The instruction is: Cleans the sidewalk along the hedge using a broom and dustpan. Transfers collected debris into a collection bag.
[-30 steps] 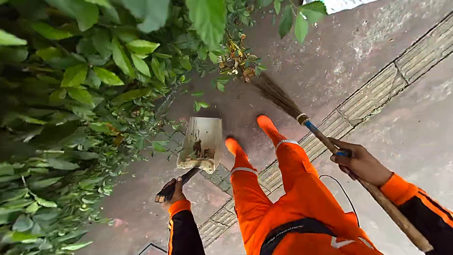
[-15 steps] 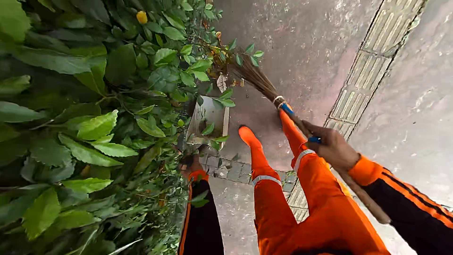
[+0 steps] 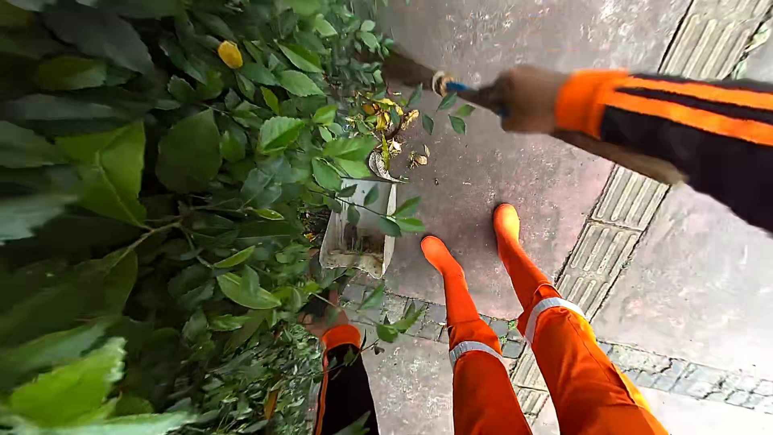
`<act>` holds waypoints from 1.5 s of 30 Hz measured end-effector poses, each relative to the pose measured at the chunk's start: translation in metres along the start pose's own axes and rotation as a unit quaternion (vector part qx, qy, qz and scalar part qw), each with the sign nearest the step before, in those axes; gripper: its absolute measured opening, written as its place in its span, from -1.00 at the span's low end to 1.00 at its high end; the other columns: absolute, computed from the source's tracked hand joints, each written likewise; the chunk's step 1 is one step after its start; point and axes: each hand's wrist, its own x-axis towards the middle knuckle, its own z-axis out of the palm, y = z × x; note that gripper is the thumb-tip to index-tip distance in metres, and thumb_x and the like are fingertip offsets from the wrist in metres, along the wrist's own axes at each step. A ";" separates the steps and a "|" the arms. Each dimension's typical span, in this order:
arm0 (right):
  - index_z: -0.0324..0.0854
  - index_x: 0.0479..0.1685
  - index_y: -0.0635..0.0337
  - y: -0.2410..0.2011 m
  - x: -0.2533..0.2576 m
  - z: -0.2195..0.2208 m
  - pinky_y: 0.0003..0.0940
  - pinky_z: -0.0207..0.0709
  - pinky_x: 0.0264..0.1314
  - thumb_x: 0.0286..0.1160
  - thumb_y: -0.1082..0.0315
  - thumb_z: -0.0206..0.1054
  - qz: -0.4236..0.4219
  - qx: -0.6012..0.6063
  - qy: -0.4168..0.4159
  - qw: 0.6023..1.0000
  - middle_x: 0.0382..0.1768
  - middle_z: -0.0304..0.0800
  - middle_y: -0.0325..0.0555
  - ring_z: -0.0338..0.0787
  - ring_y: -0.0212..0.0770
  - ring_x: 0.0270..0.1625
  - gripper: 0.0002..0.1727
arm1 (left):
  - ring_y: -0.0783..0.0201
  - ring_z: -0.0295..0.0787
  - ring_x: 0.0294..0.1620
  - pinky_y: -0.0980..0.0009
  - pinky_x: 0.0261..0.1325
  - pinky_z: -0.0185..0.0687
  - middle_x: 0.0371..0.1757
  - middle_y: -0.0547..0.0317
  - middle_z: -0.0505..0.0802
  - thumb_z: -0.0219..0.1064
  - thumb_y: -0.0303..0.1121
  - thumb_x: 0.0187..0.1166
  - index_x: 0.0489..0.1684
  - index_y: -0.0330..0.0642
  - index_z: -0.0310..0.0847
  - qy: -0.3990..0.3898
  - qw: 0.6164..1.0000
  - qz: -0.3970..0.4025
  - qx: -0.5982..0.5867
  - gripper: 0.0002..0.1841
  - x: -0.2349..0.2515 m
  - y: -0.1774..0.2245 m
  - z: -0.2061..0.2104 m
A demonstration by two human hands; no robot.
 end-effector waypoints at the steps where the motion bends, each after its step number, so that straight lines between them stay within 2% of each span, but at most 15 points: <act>1: 0.73 0.30 0.08 0.003 -0.036 -0.006 0.28 0.60 -0.25 0.24 0.57 0.46 -0.012 0.003 -0.006 1.000 -0.31 0.79 0.08 0.77 0.13 -0.27 -0.47 | 0.00 0.71 0.40 0.17 0.52 0.61 0.37 -0.37 0.72 0.65 -0.48 0.33 0.56 -0.60 0.30 0.008 1.000 0.014 -0.014 -0.20 0.003 -0.004 0.001; 3: 0.62 0.57 -0.09 0.011 -0.087 -0.027 0.19 0.62 -0.30 0.32 0.55 0.45 0.007 0.019 -0.004 1.000 -0.29 0.83 0.02 0.78 0.02 -0.34 -0.30 | -0.05 0.67 0.46 0.14 0.57 0.55 0.41 -0.39 0.69 0.68 -0.41 0.32 0.58 -0.58 0.28 0.018 1.000 -0.014 -0.001 -0.16 0.002 0.004 0.003; 5: 0.55 0.65 -0.10 0.013 -0.088 -0.051 0.32 0.58 -0.23 0.44 0.54 0.44 0.056 0.040 0.017 0.997 -0.18 0.83 0.21 0.78 0.19 -0.27 -0.31 | -0.04 0.62 0.50 0.18 0.60 0.50 0.45 -0.40 0.66 0.66 -0.46 0.34 0.58 -0.59 0.27 0.029 0.999 -0.040 0.009 -0.18 -0.005 0.017 0.003; 8: 0.64 0.47 0.12 0.006 -0.014 -0.054 0.53 0.52 -0.10 0.42 0.51 0.44 0.108 0.041 0.040 0.992 -0.07 0.77 0.44 0.77 0.45 -0.14 -0.46 | 0.01 0.66 0.47 0.21 0.58 0.52 0.41 -0.34 0.70 0.66 -0.44 0.34 0.54 -0.56 0.35 0.037 0.999 -0.027 0.018 -0.23 -0.010 0.029 0.006; 12: 0.74 0.11 0.25 -0.021 0.034 0.020 0.47 0.58 -0.02 0.24 0.51 0.49 0.023 0.024 -0.037 0.999 -0.12 0.80 0.32 0.80 0.36 -0.01 -0.63 | 0.10 0.76 0.33 0.23 0.49 0.62 0.26 -0.25 0.80 0.74 -0.34 0.26 0.41 -0.53 0.50 0.048 0.999 0.005 0.012 -0.26 -0.002 0.036 0.017; 14: 0.69 0.05 0.31 -0.053 0.000 0.071 0.39 0.61 -0.10 0.14 0.53 0.54 0.013 0.053 -0.095 0.994 -0.20 0.78 0.25 0.80 0.30 -0.07 -0.60 | 0.07 0.76 0.36 0.18 0.51 0.60 0.29 -0.24 0.80 0.73 -0.22 0.29 0.44 -0.50 0.48 0.044 0.997 -0.040 0.042 -0.22 0.000 0.040 0.017; 17: 0.47 0.51 0.24 -0.089 -0.061 0.126 0.34 0.68 -0.11 0.17 0.52 0.54 0.057 0.081 -0.190 0.977 -0.15 0.79 0.26 0.84 0.30 -0.06 -0.27 | 0.05 0.73 0.40 0.20 0.54 0.57 0.34 -0.29 0.76 0.75 -0.30 0.26 0.50 -0.53 0.40 0.041 0.998 -0.045 0.017 -0.16 -0.003 0.045 0.020; 21: 0.10 0.89 -0.01 -0.093 -0.137 0.150 0.39 0.58 0.19 0.41 0.48 0.35 0.025 0.125 -0.294 0.947 0.11 0.74 0.37 0.75 0.39 0.19 -0.09 | 0.00 0.65 0.49 0.18 0.61 0.48 0.42 -0.34 0.70 0.75 -0.24 0.25 0.58 -0.54 0.32 0.028 0.998 -0.003 0.060 -0.08 -0.007 0.029 0.016; 26: 0.31 0.82 -0.13 -0.056 -0.262 0.137 0.21 0.71 -0.11 0.29 0.48 0.37 0.066 0.211 -0.113 0.969 -0.14 0.87 0.10 0.86 0.11 -0.20 -0.11 | 0.02 0.65 0.50 0.17 0.61 0.47 0.42 -0.29 0.72 0.70 -0.31 0.31 0.58 -0.46 0.37 0.000 0.997 -0.011 0.073 -0.17 -0.012 0.026 0.001; 29: 0.40 0.76 0.02 -0.041 -0.262 0.138 0.30 0.64 -0.22 0.30 0.52 0.40 0.144 0.197 -0.011 0.970 -0.23 0.85 0.22 0.81 0.20 -0.29 -0.17 | 0.02 0.60 0.56 0.24 0.66 0.42 0.48 -0.35 0.66 0.68 -0.36 0.35 0.64 -0.54 0.23 -0.010 0.997 -0.036 0.072 -0.12 -0.011 0.016 -0.004; 32: 0.31 0.75 0.13 -0.053 -0.191 0.169 0.41 0.62 0.00 0.40 0.47 0.41 0.223 0.183 -0.062 0.956 -0.09 0.81 0.36 0.83 0.37 -0.06 -0.22 | 0.02 0.60 0.55 0.24 0.65 0.42 0.48 -0.35 0.65 0.69 -0.31 0.35 0.63 -0.54 0.25 -0.020 0.995 -0.036 0.091 -0.12 -0.007 0.007 -0.002; 36: 0.02 0.89 0.02 -0.125 -0.151 0.238 0.42 0.60 0.20 0.30 0.48 0.41 0.156 0.199 -0.209 0.945 0.13 0.76 0.38 0.78 0.40 0.19 0.01 | 0.09 0.68 0.46 0.26 0.58 0.51 0.39 -0.26 0.73 0.72 -0.31 0.30 0.53 -0.46 0.39 -0.028 0.996 -0.004 0.082 -0.19 -0.003 0.005 0.002; 38: -0.12 0.96 -0.12 -0.157 -0.169 0.248 0.43 0.60 0.17 0.30 0.50 0.37 0.100 0.185 -0.273 0.939 0.17 0.73 0.40 0.76 0.42 0.22 0.09 | 0.15 0.75 0.37 0.30 0.51 0.59 0.31 -0.18 0.79 0.73 -0.34 0.27 0.47 -0.43 0.46 -0.032 0.998 0.015 0.048 -0.24 0.000 -0.002 0.003; 41: -0.04 0.94 -0.24 -0.166 -0.229 0.239 0.40 0.61 0.15 0.38 0.48 0.35 0.046 0.205 -0.304 0.929 0.10 0.76 0.33 0.78 0.38 0.16 0.03 | 0.12 0.71 0.43 0.26 0.55 0.54 0.38 -0.23 0.75 0.70 -0.32 0.33 0.58 -0.44 0.34 -0.039 0.998 -0.018 0.050 -0.18 0.001 0.000 -0.005; 45: 0.26 0.85 -0.16 -0.135 -0.334 0.224 0.23 0.73 -0.07 0.26 0.48 0.37 0.084 0.262 -0.143 0.951 -0.13 0.88 0.12 0.88 0.12 -0.18 -0.06 | 0.08 0.62 0.51 0.28 0.63 0.46 0.48 -0.28 0.66 0.70 -0.44 0.30 0.65 -0.50 0.22 -0.038 0.999 -0.024 0.021 -0.11 0.006 -0.020 -0.024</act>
